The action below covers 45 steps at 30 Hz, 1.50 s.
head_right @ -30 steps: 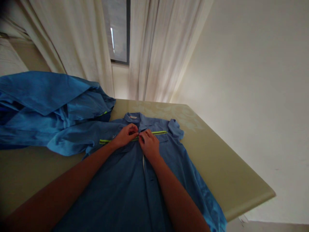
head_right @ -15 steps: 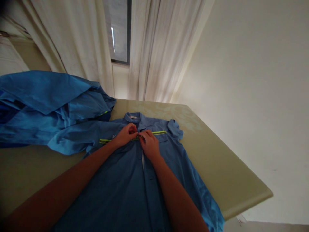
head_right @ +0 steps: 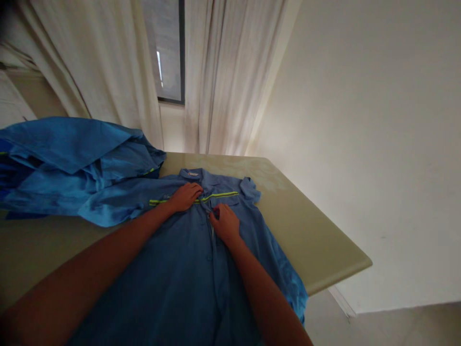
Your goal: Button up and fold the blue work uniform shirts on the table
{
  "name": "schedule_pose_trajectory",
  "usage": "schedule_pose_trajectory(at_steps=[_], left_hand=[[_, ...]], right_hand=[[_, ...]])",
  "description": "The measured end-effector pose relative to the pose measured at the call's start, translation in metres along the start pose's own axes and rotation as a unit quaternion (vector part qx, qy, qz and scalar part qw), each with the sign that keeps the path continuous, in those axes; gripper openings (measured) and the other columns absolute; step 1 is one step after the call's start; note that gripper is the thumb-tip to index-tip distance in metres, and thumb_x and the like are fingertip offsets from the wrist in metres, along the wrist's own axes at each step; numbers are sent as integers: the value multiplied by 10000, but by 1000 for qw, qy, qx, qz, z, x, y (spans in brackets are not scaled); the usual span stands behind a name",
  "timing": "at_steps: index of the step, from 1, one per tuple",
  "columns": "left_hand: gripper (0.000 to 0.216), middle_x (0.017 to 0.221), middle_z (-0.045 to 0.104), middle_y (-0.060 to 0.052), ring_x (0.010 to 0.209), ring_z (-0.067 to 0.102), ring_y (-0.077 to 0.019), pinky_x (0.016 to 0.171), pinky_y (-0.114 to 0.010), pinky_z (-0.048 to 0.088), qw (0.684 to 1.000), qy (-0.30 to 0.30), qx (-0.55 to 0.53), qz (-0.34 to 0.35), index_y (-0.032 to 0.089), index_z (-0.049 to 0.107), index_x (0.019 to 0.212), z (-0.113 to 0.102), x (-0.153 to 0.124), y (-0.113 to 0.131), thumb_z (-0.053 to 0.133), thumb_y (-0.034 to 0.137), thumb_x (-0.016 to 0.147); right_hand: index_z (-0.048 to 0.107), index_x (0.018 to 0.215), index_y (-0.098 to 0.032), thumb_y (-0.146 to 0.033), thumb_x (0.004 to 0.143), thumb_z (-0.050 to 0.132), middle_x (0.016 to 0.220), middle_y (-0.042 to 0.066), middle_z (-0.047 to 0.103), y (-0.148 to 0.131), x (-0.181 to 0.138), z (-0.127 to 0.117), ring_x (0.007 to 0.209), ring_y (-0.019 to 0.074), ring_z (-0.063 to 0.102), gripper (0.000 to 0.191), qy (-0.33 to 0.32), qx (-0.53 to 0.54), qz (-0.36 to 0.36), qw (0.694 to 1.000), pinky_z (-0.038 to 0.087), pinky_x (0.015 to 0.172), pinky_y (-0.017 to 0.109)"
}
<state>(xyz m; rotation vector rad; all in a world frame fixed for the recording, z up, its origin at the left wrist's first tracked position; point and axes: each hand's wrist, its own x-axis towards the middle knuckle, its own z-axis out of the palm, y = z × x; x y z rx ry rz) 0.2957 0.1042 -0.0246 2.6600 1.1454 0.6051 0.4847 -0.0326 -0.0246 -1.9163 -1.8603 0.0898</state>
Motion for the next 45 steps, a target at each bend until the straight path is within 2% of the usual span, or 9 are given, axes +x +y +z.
schedule_pose_trajectory(at_steps=[5,9,13,17,23,26,29,36,45], left_hand=[[422,1373,624,-202,1226,600,-314,1076,-474,412,997,-4,41,-70,162,625,1300,-7,0,22,469,120,910],[519,1561,460,-227,1408,440,-433,1141,-647,285,988,39,66,-138,192,515,1463,8,-49,46,460,388,986],[615,1643,381,-143,1526,254,-451,1174,-730,107,989,3,64,-136,303,492,1513,16,-79,41,430,602,978],[641,1676,322,-115,1554,213,-417,1196,-699,105,993,-29,48,-106,317,458,1544,10,-60,18,418,618,979],[588,1630,402,-143,1518,297,-413,1193,-671,180,996,-19,51,-69,262,509,1502,0,-37,10,474,539,984],[410,1432,594,-163,1350,506,-351,1160,-550,325,997,34,63,-3,208,635,1338,-6,-45,23,486,373,994],[275,1137,681,-129,1097,613,-290,1017,-446,462,994,3,79,76,192,701,1099,-8,-53,40,491,339,997],[214,1024,641,-91,980,589,-249,900,-383,482,997,-6,80,13,185,648,1009,3,-54,55,440,235,1016],[83,1054,652,-62,999,599,-254,795,-356,481,998,-19,42,-36,220,621,1005,0,-55,59,580,267,950]], right_hand=[[655,999,-209,-284,996,556,1019,76,709,6,29,1,859,191,660,124,33,-35,24,999,397,687,262],[646,1020,-202,-292,985,554,894,40,710,11,33,4,795,182,657,133,66,36,14,997,420,714,261],[652,1144,-195,-286,863,675,900,15,708,12,25,7,775,169,648,296,52,145,-49,987,465,757,267],[622,1307,-177,-281,796,735,1018,62,731,10,10,8,866,201,671,534,12,151,-69,986,487,785,290],[708,907,-194,-315,857,709,777,7,698,8,20,5,707,166,620,131,-22,103,-29,994,382,646,250],[703,929,-214,-382,863,721,803,8,703,6,29,8,722,168,618,181,-15,91,-3,996,339,621,244],[687,929,-210,-374,901,681,815,16,696,8,29,13,726,165,607,167,6,125,-38,991,360,640,246],[698,952,-209,-203,876,627,830,24,654,12,23,9,708,169,585,104,64,183,-99,976,441,695,273],[729,891,-193,-114,815,648,763,7,648,-1,24,12,690,157,594,136,-5,190,-93,977,437,678,270]])
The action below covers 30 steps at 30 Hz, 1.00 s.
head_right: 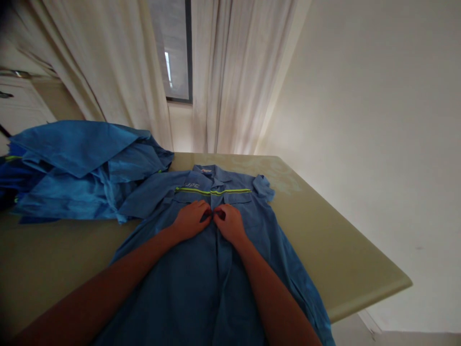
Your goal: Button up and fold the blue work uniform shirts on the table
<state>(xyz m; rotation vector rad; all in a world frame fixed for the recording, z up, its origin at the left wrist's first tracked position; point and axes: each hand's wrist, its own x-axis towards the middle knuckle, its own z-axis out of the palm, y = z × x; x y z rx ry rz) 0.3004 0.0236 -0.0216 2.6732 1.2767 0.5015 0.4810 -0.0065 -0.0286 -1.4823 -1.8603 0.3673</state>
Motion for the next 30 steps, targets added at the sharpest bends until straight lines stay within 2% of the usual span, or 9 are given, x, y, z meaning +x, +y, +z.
schedule_pose_trajectory(at_steps=[3,7,13,17,21,24,30], left_hand=[[119,1098,643,-98,1052,583,-281,839,-388,486,999,35,14,-8,197,605,1046,5,-1,7,499,199,991],[145,1081,665,-80,1027,599,-252,933,-393,484,995,73,-72,11,192,593,1096,8,0,8,484,157,1006],[210,1090,716,-54,1048,654,-230,972,-373,497,979,81,-183,24,216,616,1155,10,1,-2,533,141,976],[314,1010,729,-24,939,694,-196,883,-320,531,961,61,-268,-11,210,579,1177,14,1,-6,609,96,886],[192,1006,702,-56,969,655,-228,907,-359,510,984,54,-171,19,199,654,1038,13,0,-2,578,112,884],[206,1052,672,-82,998,620,-253,927,-393,493,994,51,-88,40,199,706,1048,11,-2,2,547,162,923],[244,1036,660,-91,1004,606,-247,949,-396,490,997,30,-62,22,181,715,1031,12,0,2,473,197,1002]], right_hand=[[719,901,-191,-142,840,612,814,19,645,1,0,-3,700,155,587,133,22,22,-19,999,447,678,271],[730,936,-197,-189,858,597,848,35,670,1,-2,-4,714,166,603,155,36,38,-15,999,472,692,284],[747,945,-202,-307,889,621,855,43,738,4,-2,-3,747,188,655,173,32,94,42,994,497,727,302],[753,941,-192,-356,885,615,837,39,749,8,2,-5,744,200,663,222,29,143,93,985,502,697,297],[774,946,-203,-388,889,598,829,29,750,12,5,-7,759,204,662,261,17,157,99,982,508,702,296],[783,955,-206,-398,884,599,846,30,757,14,5,-6,797,210,671,275,21,173,101,979,522,743,307],[786,1000,-188,-375,741,764,871,30,768,16,2,-7,764,196,670,320,-2,202,116,973,526,713,303]])
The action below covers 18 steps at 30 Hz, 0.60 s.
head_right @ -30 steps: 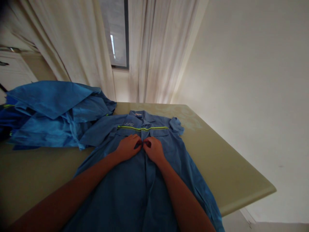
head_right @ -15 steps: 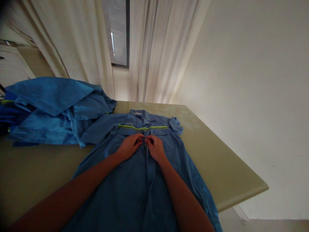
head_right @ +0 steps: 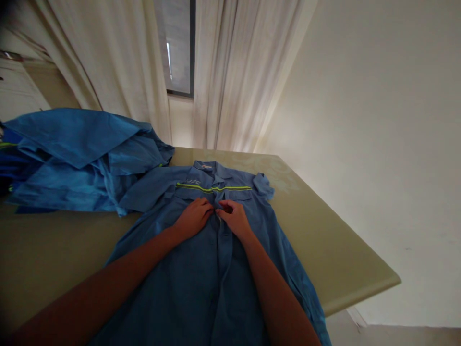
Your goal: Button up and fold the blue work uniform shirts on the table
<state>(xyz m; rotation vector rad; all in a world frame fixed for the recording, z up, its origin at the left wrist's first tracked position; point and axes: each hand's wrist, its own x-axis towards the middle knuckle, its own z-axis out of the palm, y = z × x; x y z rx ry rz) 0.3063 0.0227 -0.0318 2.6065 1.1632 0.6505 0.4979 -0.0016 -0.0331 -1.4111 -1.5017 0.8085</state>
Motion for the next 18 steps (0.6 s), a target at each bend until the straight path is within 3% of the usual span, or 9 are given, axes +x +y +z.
schedule_pose_trajectory(at_steps=[5,10,18], left_hand=[[267,1022,699,-81,985,629,-232,949,-382,495,999,26,-43,-15,183,677,1063,-4,2,0,411,190,1041],[181,1025,719,-61,988,660,-215,939,-353,504,995,36,-95,-8,200,672,1034,-4,0,-2,492,200,1015],[112,947,746,-37,866,698,-202,820,-309,514,988,34,-139,-62,201,679,968,-3,1,-4,613,151,893]], right_hand=[[793,929,-183,-389,787,739,783,32,749,-6,-4,2,685,182,645,255,23,-28,-2,999,501,638,288],[786,919,-196,-340,842,684,837,47,741,-13,-7,10,708,179,647,193,62,-72,-69,993,510,669,292],[791,882,-189,-225,820,668,799,41,711,-14,-9,14,672,161,621,142,46,-145,-92,984,495,681,285]])
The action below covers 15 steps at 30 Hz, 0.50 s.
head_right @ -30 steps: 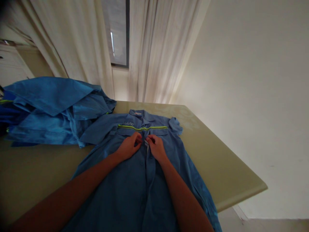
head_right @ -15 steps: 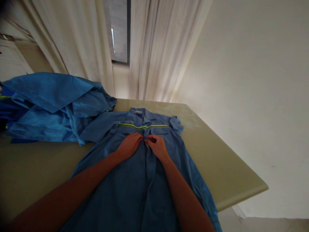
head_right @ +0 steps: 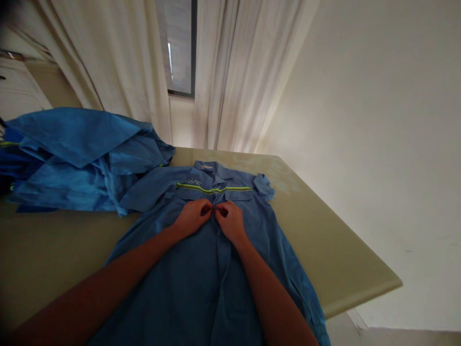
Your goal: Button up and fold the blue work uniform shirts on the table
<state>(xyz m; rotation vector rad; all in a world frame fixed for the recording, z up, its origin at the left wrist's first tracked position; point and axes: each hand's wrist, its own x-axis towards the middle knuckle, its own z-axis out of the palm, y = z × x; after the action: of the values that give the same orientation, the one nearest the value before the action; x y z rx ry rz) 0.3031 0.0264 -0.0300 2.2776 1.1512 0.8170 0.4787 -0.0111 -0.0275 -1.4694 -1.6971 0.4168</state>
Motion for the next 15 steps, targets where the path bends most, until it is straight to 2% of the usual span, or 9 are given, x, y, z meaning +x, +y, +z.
schedule_pose_trajectory(at_steps=[8,12,15], left_hand=[[97,922,766,-35,844,718,-213,780,-313,511,999,10,7,-35,214,673,970,-5,-3,8,601,189,909],[94,908,767,-29,847,725,-215,765,-309,511,999,19,-19,-40,215,669,966,-5,-2,7,604,192,904],[89,865,763,-18,807,723,-198,755,-297,514,996,34,-64,-45,211,677,936,-5,-1,4,605,185,893]], right_hand=[[787,872,-210,-184,818,652,791,41,699,-9,-1,2,686,166,622,147,1,-56,-19,998,469,670,279],[787,868,-203,-253,840,655,746,33,718,-10,-1,-1,653,173,631,143,-4,-1,-3,1000,472,639,278],[774,828,-196,-359,918,588,681,23,707,-10,0,-3,603,174,633,263,-38,73,46,996,468,581,269]])
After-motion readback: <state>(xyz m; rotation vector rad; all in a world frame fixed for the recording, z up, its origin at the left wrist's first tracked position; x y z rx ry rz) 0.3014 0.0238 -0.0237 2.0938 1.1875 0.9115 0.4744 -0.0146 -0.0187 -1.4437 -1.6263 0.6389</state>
